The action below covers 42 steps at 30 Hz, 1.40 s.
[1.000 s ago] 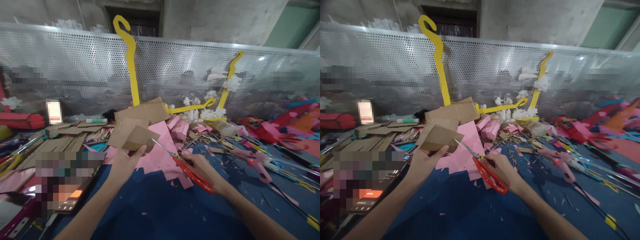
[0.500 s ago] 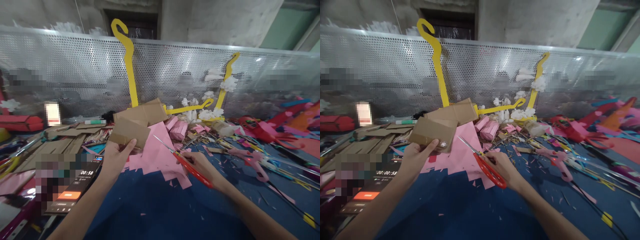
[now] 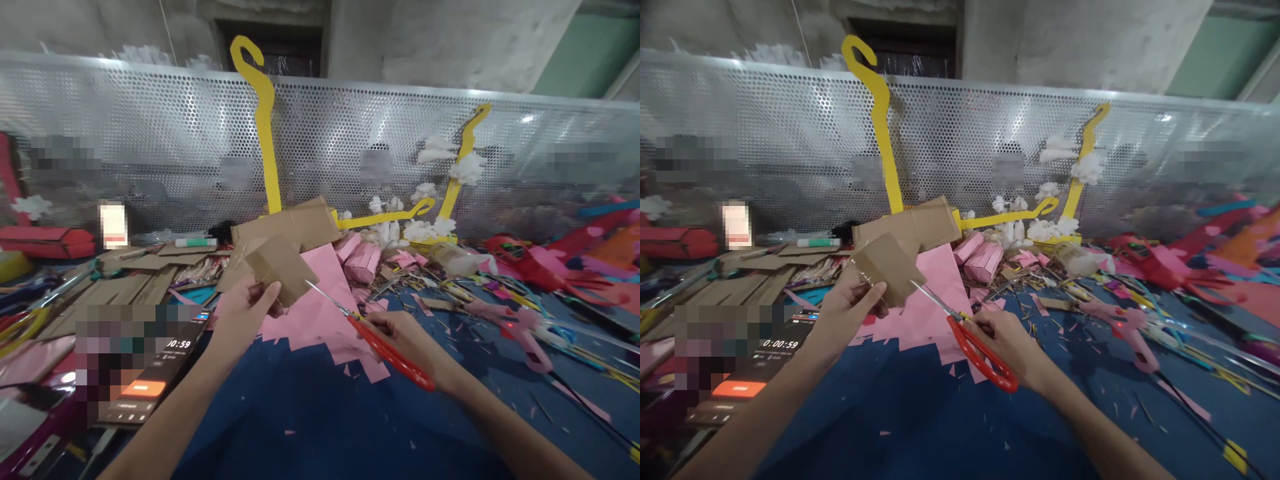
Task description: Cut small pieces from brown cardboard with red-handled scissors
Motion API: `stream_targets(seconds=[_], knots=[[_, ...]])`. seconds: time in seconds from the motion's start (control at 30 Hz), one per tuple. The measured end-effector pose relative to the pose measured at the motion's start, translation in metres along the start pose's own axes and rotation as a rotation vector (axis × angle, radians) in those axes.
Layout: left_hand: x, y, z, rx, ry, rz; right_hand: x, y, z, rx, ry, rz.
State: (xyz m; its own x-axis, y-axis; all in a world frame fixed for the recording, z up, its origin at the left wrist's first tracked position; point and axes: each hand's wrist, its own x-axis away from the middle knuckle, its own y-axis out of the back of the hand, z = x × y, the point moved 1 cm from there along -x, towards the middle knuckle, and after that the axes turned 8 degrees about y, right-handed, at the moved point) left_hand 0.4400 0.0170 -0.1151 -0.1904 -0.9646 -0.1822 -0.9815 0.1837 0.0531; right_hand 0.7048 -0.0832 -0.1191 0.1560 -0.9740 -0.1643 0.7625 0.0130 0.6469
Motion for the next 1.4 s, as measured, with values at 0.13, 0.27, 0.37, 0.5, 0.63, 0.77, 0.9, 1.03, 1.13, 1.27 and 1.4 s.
stream_targets(seconds=[0.13,0.27,0.37,0.5,0.63,0.77,0.9,1.03,1.13,1.27,1.4], knots=[[0.001,0.004,-0.002,-0.103,-0.069,-0.027,0.002,-0.001,0.008,-0.007,-0.011,0.026],[0.002,0.004,-0.007,-0.079,-0.077,-0.022,0.004,-0.008,0.013,-0.111,0.003,0.031],[0.004,0.0,-0.012,0.018,-0.049,0.032,0.006,-0.016,0.016,-0.3,-0.067,0.06],[0.009,-0.007,-0.018,0.136,0.021,0.133,0.012,-0.028,0.017,-0.56,-0.117,0.11],[0.013,-0.011,-0.02,0.191,0.086,0.189,0.016,-0.043,0.013,-0.799,-0.029,0.169],[0.012,-0.01,-0.018,0.203,0.085,0.156,0.018,-0.057,0.009,-0.978,-0.03,0.215],[0.009,-0.007,-0.015,0.206,0.081,0.158,0.02,-0.068,0.009,-1.07,-0.035,0.284],[0.011,-0.009,-0.018,0.195,0.081,0.163,0.019,-0.075,0.013,-1.131,0.001,0.252],[0.014,-0.011,-0.022,0.178,0.084,0.171,0.017,-0.077,0.016,-1.126,0.034,0.234],[0.015,-0.012,-0.023,0.178,0.085,0.172,0.017,-0.075,0.017,-1.108,0.037,0.262],[0.015,-0.011,-0.023,0.181,0.088,0.158,0.019,-0.071,0.024,-1.058,0.049,0.257]])
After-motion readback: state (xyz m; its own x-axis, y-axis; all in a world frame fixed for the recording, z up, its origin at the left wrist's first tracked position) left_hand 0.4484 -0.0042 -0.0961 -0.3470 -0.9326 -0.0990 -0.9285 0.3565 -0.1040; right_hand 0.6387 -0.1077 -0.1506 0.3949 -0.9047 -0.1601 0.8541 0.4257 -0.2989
